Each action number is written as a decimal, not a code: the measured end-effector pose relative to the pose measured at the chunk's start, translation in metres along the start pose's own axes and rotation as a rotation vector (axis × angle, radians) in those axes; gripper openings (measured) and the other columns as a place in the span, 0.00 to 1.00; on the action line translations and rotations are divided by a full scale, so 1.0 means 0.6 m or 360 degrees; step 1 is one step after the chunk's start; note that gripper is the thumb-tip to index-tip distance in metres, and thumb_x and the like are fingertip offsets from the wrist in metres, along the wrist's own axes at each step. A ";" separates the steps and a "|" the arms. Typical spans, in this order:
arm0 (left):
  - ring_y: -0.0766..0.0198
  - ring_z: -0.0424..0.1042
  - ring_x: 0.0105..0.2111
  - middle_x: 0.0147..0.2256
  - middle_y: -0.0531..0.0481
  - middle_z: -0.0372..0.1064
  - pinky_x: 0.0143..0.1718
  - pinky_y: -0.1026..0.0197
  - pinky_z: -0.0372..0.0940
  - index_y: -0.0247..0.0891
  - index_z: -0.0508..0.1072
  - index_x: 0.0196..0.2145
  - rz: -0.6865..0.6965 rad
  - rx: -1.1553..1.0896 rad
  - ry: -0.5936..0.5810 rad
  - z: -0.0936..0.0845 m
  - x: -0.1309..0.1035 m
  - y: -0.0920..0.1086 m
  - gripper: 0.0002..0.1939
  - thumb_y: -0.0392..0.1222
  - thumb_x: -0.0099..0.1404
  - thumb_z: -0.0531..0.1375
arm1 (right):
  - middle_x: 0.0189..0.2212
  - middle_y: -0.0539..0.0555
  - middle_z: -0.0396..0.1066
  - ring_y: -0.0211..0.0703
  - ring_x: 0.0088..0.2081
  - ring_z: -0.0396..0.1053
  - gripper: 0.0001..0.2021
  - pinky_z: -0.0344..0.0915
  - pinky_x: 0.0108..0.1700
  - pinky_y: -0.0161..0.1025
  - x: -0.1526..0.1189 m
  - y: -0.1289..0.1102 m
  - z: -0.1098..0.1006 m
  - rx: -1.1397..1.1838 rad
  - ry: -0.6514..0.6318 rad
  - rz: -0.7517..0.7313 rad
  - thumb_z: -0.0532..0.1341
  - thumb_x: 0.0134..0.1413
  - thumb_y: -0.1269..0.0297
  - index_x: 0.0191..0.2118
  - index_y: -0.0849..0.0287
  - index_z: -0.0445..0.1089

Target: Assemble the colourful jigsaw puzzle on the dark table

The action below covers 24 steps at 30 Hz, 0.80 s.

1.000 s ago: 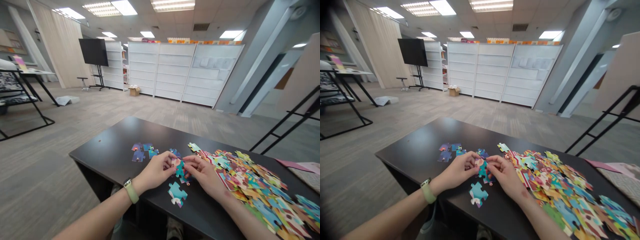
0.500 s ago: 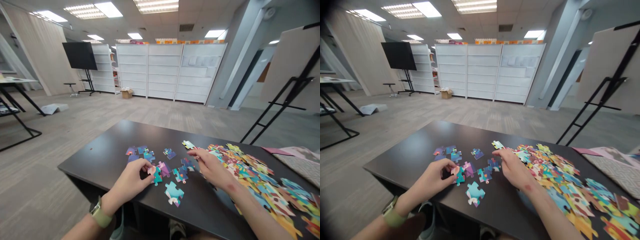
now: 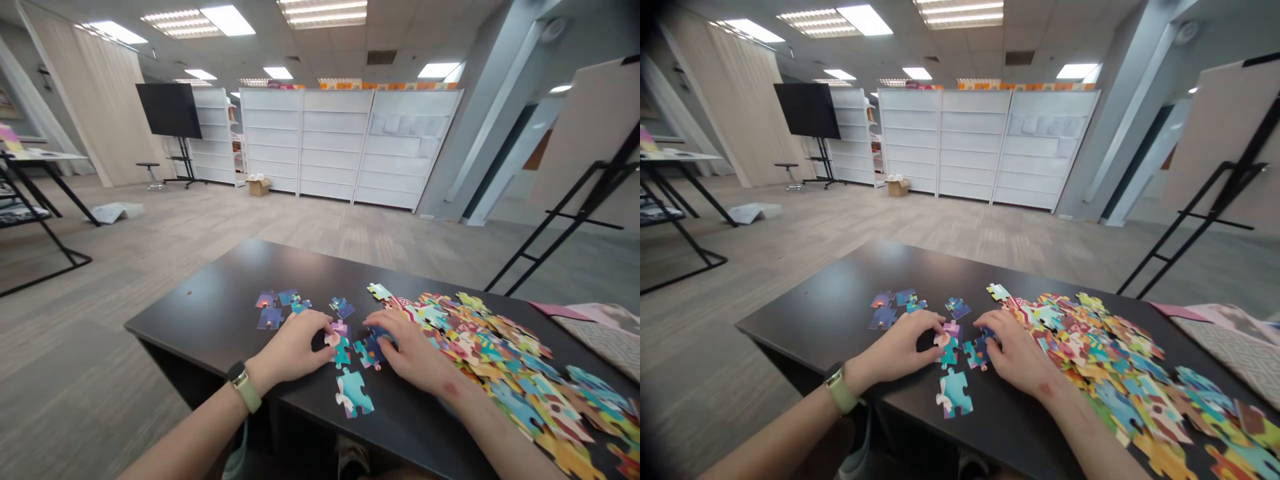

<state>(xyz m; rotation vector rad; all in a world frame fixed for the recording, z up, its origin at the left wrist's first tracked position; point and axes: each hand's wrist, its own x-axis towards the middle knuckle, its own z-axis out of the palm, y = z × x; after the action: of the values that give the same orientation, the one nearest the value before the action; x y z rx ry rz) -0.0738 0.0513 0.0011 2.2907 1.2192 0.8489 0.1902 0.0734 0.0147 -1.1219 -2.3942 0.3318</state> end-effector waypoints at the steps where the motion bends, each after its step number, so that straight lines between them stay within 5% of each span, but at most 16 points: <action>1: 0.51 0.69 0.53 0.52 0.46 0.73 0.57 0.50 0.60 0.42 0.74 0.42 0.0007 -0.0003 -0.0012 -0.003 -0.004 0.001 0.10 0.39 0.62 0.66 | 0.51 0.58 0.73 0.54 0.55 0.67 0.16 0.61 0.61 0.57 -0.002 -0.005 -0.001 0.0001 -0.0050 -0.0034 0.57 0.57 0.70 0.48 0.53 0.74; 10: 0.53 0.67 0.54 0.50 0.45 0.72 0.57 0.51 0.62 0.41 0.76 0.42 -0.0043 -0.0007 0.0030 -0.040 -0.046 -0.011 0.09 0.36 0.63 0.65 | 0.55 0.59 0.70 0.58 0.58 0.64 0.14 0.56 0.63 0.62 -0.005 -0.004 0.010 0.0021 -0.0173 -0.0057 0.64 0.56 0.62 0.49 0.50 0.75; 16: 0.56 0.65 0.56 0.55 0.45 0.69 0.59 0.50 0.60 0.43 0.74 0.53 0.0001 0.0102 -0.0006 -0.057 -0.053 -0.023 0.22 0.29 0.71 0.48 | 0.60 0.56 0.68 0.56 0.61 0.61 0.19 0.55 0.64 0.62 -0.001 -0.015 0.023 -0.0128 -0.0182 -0.0121 0.54 0.65 0.66 0.58 0.48 0.70; 19: 0.53 0.69 0.48 0.47 0.45 0.73 0.53 0.50 0.64 0.40 0.74 0.51 -0.0147 0.0209 0.0148 -0.058 -0.059 -0.007 0.13 0.41 0.70 0.57 | 0.64 0.52 0.64 0.57 0.64 0.56 0.21 0.55 0.63 0.64 -0.001 -0.028 0.025 -0.0160 -0.0326 -0.0172 0.53 0.66 0.66 0.61 0.44 0.67; 21: 0.51 0.70 0.45 0.44 0.46 0.73 0.49 0.50 0.65 0.40 0.74 0.48 -0.0230 0.0271 0.0142 -0.055 -0.064 0.004 0.18 0.47 0.62 0.67 | 0.63 0.53 0.65 0.57 0.64 0.56 0.19 0.54 0.63 0.64 -0.001 -0.029 0.026 -0.0174 -0.0330 -0.0160 0.54 0.66 0.65 0.59 0.45 0.68; 24: 0.53 0.71 0.45 0.45 0.49 0.74 0.49 0.52 0.66 0.43 0.73 0.50 -0.0220 0.0197 0.0031 -0.048 -0.069 0.013 0.21 0.42 0.59 0.69 | 0.61 0.56 0.67 0.57 0.64 0.57 0.15 0.55 0.63 0.62 -0.002 -0.021 0.028 -0.0137 -0.0257 -0.0117 0.57 0.64 0.63 0.54 0.50 0.72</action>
<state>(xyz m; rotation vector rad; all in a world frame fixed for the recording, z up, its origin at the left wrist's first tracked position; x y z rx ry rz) -0.1068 0.0143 0.0134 2.2664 1.4574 0.7675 0.1738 0.0642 0.0048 -1.0780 -2.6066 0.3076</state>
